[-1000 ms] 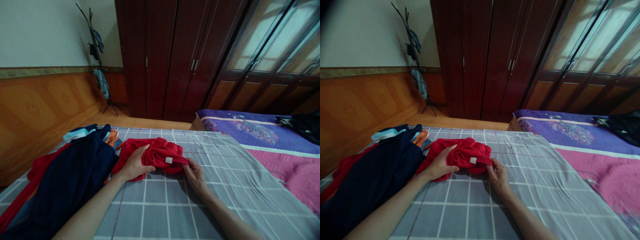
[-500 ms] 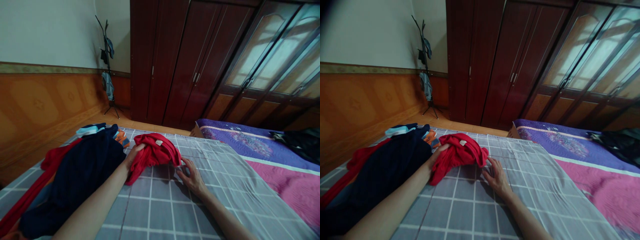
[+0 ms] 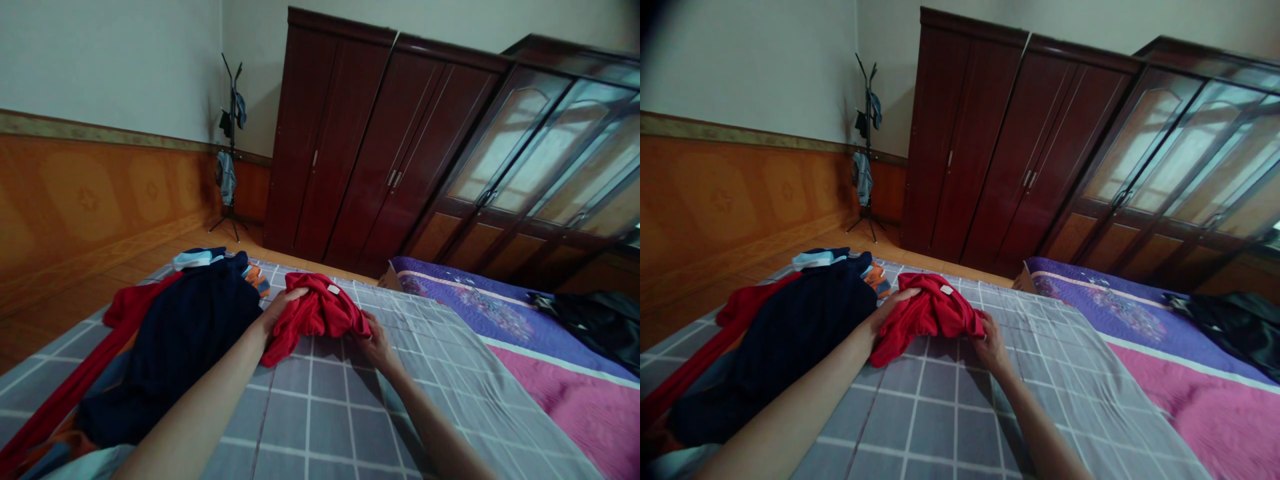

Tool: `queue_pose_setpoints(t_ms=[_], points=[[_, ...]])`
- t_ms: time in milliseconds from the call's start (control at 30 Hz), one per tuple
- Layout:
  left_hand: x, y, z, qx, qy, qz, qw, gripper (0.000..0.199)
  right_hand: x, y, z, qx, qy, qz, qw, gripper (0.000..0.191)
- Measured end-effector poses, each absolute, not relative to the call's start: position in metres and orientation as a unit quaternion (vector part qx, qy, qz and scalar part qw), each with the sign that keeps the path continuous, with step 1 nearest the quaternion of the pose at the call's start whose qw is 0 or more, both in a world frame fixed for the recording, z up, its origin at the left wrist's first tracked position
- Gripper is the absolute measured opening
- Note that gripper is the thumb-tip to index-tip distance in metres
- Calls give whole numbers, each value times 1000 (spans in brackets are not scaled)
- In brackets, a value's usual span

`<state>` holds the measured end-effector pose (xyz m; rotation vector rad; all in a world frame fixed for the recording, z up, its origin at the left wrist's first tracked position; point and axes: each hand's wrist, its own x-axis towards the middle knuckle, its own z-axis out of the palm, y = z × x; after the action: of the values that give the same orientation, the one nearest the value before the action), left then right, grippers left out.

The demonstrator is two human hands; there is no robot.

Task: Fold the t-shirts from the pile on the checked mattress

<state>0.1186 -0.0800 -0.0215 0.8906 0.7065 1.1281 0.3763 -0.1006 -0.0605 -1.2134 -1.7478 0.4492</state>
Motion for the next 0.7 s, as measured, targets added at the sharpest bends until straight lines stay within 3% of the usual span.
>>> queue_pose_setpoints(t_ms=[267, 467, 567, 700], points=[[55, -59, 13, 510, 383, 615, 463, 31, 381, -88, 72, -480, -620, 199, 588, 25], [16, -60, 33, 596, 476, 637, 115, 24, 365, -108, 161, -479, -636, 109, 595, 20], [3, -72, 50, 553, 452, 696, 72, 25, 355, -121, 185, -479, -666, 23, 572, 14], [-10, -87, 68, 452, 378, 796, 136, 22, 352, -140, 194, -508, -721, -45, 470, 16]])
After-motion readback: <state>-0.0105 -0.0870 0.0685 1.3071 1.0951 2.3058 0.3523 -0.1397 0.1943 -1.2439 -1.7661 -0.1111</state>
